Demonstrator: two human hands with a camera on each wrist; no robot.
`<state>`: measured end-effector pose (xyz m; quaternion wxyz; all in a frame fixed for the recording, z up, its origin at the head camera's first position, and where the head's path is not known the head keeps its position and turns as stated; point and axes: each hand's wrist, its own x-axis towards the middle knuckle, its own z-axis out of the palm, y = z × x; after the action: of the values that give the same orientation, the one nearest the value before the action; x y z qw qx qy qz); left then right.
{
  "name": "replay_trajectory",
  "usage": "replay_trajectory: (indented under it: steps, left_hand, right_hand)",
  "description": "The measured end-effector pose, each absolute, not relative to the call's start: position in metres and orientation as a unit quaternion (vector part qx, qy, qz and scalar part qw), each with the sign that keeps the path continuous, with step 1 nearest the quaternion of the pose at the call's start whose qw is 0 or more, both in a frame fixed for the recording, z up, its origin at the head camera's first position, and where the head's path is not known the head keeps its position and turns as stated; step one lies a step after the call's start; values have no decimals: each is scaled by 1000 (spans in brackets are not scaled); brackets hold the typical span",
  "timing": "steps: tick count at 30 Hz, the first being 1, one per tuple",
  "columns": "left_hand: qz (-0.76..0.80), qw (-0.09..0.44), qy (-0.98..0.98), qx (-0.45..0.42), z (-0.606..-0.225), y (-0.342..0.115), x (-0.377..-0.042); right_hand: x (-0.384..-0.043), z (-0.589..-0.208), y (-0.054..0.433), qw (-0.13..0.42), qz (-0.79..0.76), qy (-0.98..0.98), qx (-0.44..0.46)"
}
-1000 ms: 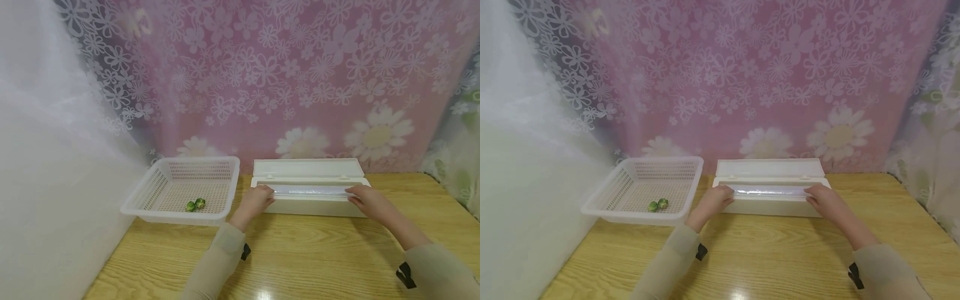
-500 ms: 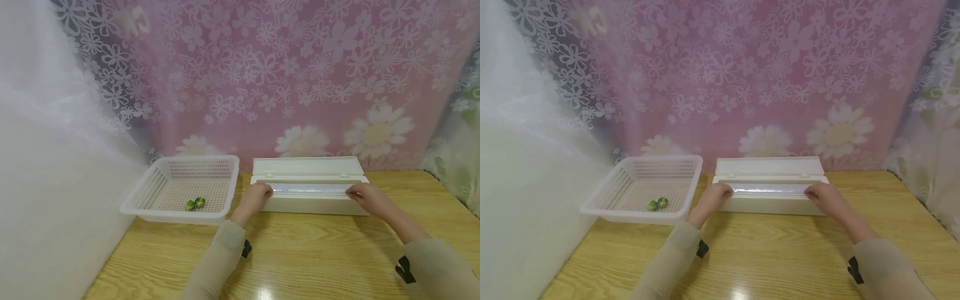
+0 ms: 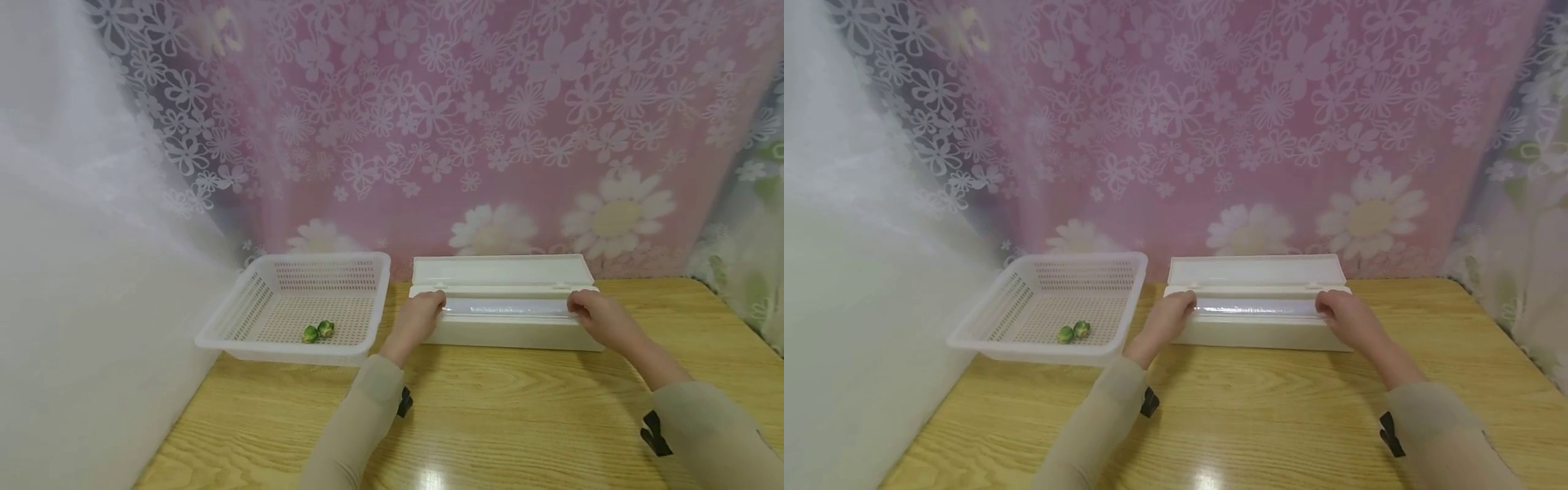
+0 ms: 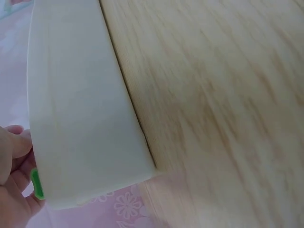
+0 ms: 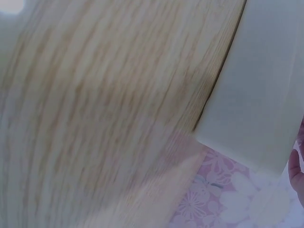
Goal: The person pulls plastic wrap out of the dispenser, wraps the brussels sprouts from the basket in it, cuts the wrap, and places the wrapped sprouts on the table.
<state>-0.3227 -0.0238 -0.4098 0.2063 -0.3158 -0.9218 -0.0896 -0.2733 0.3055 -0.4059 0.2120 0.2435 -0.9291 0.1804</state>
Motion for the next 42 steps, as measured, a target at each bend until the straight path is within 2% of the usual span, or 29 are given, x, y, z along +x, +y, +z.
replay_trajectory:
  steps: [6,14,18,22,36,42]
  left_hand:
    - [-73,220,-915,-331,-411,-25,-322]
    - [-125,217,-919,-306,-411,-21,-325]
    - [-183,199,-925,-265,-410,-20,-326]
    - [-222,198,-925,-238,-410,-20,-329]
    - [-147,201,-941,-227,-408,-26,-329]
    - [-151,200,-940,-232,-408,-26,-330]
  right_hand:
    - [-274,-406,306,243,150,-921,266]
    - [-283,-408,304,372,82,-863,332]
    - [-285,-410,304,406,53,-848,336]
    - [-284,-410,307,391,56,-861,320]
    - [-281,-406,321,340,34,-875,344]
    - [-279,-398,324,296,20,-892,340]
